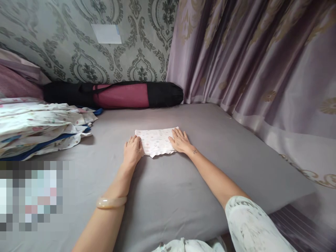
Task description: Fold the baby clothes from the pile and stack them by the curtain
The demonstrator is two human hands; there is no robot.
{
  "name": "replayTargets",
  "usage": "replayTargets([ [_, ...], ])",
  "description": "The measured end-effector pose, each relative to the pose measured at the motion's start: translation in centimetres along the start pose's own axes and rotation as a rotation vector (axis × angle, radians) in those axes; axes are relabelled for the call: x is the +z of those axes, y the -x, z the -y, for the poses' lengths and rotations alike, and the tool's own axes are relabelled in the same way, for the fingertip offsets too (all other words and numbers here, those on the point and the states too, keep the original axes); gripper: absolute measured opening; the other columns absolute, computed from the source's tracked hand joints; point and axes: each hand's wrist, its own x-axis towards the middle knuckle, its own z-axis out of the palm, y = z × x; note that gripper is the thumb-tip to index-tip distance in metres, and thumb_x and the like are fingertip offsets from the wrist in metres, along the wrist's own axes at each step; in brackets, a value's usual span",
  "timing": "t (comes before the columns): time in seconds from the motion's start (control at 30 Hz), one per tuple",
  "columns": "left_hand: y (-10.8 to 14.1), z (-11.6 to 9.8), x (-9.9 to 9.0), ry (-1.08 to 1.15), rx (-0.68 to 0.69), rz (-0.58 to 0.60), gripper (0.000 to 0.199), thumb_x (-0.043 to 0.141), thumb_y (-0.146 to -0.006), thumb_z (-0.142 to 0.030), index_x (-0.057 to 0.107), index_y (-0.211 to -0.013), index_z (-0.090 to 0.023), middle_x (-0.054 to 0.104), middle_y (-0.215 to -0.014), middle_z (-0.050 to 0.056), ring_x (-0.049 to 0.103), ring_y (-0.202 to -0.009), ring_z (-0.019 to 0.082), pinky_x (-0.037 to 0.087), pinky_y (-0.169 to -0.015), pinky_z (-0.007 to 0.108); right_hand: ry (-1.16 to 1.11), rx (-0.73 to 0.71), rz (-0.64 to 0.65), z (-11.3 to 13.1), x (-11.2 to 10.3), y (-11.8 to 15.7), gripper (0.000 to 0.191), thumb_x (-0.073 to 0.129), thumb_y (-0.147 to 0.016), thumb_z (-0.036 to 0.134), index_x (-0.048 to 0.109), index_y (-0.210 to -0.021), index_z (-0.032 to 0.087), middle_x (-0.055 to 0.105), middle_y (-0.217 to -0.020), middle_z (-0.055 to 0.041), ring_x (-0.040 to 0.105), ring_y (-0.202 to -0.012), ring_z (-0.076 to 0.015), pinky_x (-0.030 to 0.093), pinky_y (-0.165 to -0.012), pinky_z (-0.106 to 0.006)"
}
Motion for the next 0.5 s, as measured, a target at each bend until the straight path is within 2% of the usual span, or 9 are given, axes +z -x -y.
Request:
replayTargets([
  [0.13,-0.1,0.4,0.0,-0.062,-0.019,-0.019,0.032,0.035,-0.094,-0.021,0.058,-0.116,-0.014,0.061,-0.125,0.016,0.054,-0.119,0.029,0.041,-0.097,0.039,-0.025,0.01,-0.01,0.2,0.8,-0.1,0.067,0.022,-0.099,0.046,0.021,-0.153,0.006,0.015,-0.161,-0.014,0.005,-0.149,-0.0263,0.01,-0.119,-0.047],
  [0.23,-0.2,0.4,-0.1,-0.117,-0.118,-0.045,0.034,0.04,-0.093,-0.028,0.06,-0.116,-0.012,0.062,-0.119,0.018,0.055,-0.113,0.032,0.043,-0.093,0.041,-0.122,-0.008,-0.038,0.0,0.6,-0.3,0.064,0.027,-0.099,0.043,0.027,-0.151,0.007,0.017,-0.16,-0.0148,0.007,-0.148,-0.0261,0.01,-0.119,-0.044],
  [0.3,-0.4,0.5,-0.1,-0.123,-0.2,-0.063,0.038,0.043,-0.092,-0.037,0.063,-0.114,-0.013,0.061,-0.118,0.019,0.053,-0.114,0.034,0.043,-0.093,0.043,-0.249,0.014,-0.11,-0.5,0.1,-0.6,0.057,0.031,-0.098,0.036,0.034,-0.148,0.008,0.024,-0.158,-0.015,0.016,-0.147,-0.0231,0.015,-0.118,-0.036],
  [0.33,-0.5,0.6,-0.2,-0.114,-0.232,-0.065,0.04,0.044,-0.091,-0.041,0.065,-0.113,-0.014,0.06,-0.118,0.019,0.052,-0.115,0.035,0.042,-0.093,0.043,-0.333,0.063,-0.16,-0.8,-0.2,-0.7,0.053,0.034,-0.097,0.032,0.04,-0.145,0.01,0.032,-0.155,-0.0146,0.024,-0.145,-0.0214,0.021,-0.116,-0.032],
  [0.4,-1.0,1.0,-0.3,-0.079,-0.281,-0.046,0.043,0.045,-0.089,-0.045,0.068,-0.111,-0.016,0.062,-0.116,0.02,0.053,-0.114,0.036,0.043,-0.092,0.044,-0.567,0.252,-0.232,-1.6,-0.9,-0.9,0.042,0.041,-0.093,0.025,0.055,-0.131,0.015,0.052,-0.14,-0.0124,0.044,-0.133,-0.0202,0.035,-0.107,-0.027],
  [0.47,-1.8,1.4,-0.5,-0.037,-0.32,-0.001,0.043,0.045,-0.087,-0.046,0.071,-0.106,-0.016,0.065,-0.111,0.02,0.057,-0.11,0.036,0.044,-0.09,0.043,-0.797,0.452,-0.218,-2.3,-1.8,-1.1,0.028,0.047,-0.09,0.023,0.065,-0.111,0.016,0.068,-0.113,-0.0099,0.061,-0.111,-0.0207,0.047,-0.09,-0.026],
  [0.5,-2.2,1.7,-0.6,-0.016,-0.337,0.03,0.043,0.046,-0.086,-0.046,0.072,-0.103,-0.016,0.067,-0.107,0.019,0.059,-0.107,0.036,0.045,-0.088,0.042,-0.889,0.521,-0.184,-2.6,-2.2,-1.1,0.023,0.05,-0.089,0.024,0.067,-0.103,0.015,0.071,-0.098,-0.0089,0.065,-0.098,-0.02,0.05,-0.081,-0.025],
])
